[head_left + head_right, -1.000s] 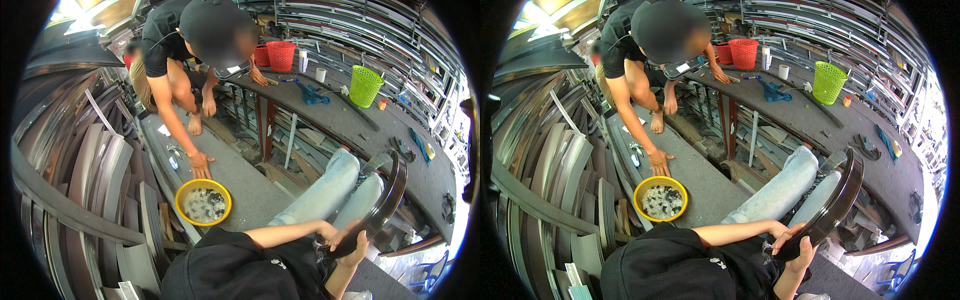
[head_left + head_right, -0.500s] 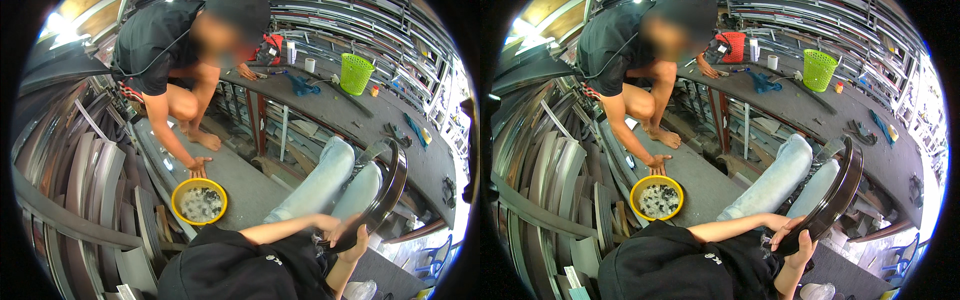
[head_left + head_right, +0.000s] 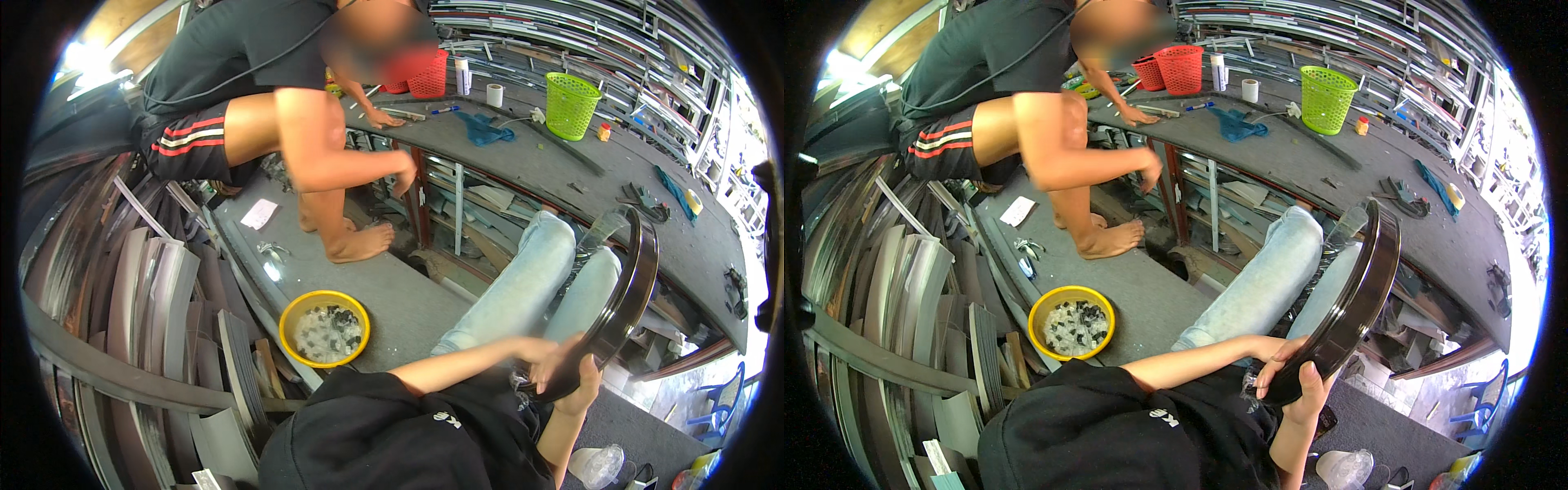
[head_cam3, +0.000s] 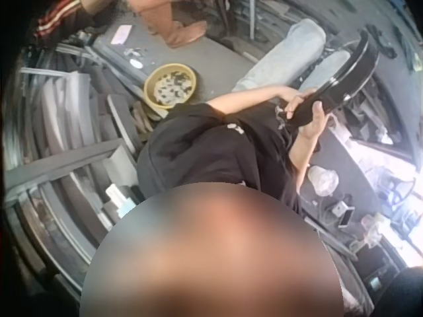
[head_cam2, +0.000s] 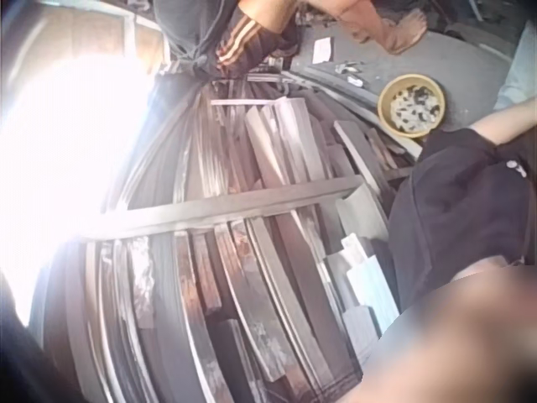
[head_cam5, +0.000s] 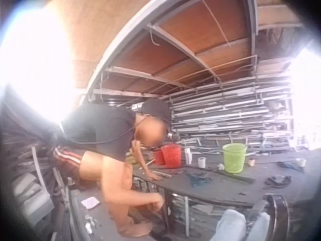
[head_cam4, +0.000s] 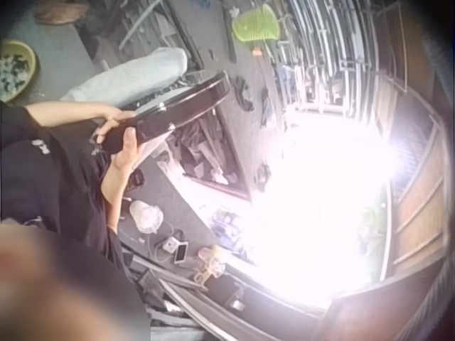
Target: The person wraps a circular metal frame with clear plastic film, smoothing and adjusting the wrap by hand while seated. The person rotates the frame and repositions the film to cover the surface evenly.
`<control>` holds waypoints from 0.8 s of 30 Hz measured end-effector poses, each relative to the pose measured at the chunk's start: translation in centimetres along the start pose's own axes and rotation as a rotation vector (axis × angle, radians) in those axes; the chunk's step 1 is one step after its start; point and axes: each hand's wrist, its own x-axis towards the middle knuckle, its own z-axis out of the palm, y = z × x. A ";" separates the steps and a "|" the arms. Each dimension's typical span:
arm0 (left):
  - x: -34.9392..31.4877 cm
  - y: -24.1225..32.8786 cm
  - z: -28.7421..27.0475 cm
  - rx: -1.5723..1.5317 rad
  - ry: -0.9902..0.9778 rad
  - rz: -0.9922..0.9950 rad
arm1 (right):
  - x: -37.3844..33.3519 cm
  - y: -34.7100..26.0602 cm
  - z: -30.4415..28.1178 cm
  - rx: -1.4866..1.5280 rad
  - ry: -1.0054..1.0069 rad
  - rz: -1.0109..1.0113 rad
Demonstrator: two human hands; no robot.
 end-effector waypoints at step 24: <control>-1.0 0.5 -0.2 0.048 0.034 0.111 | 0.0 -0.3 0.0 -0.014 -0.021 0.000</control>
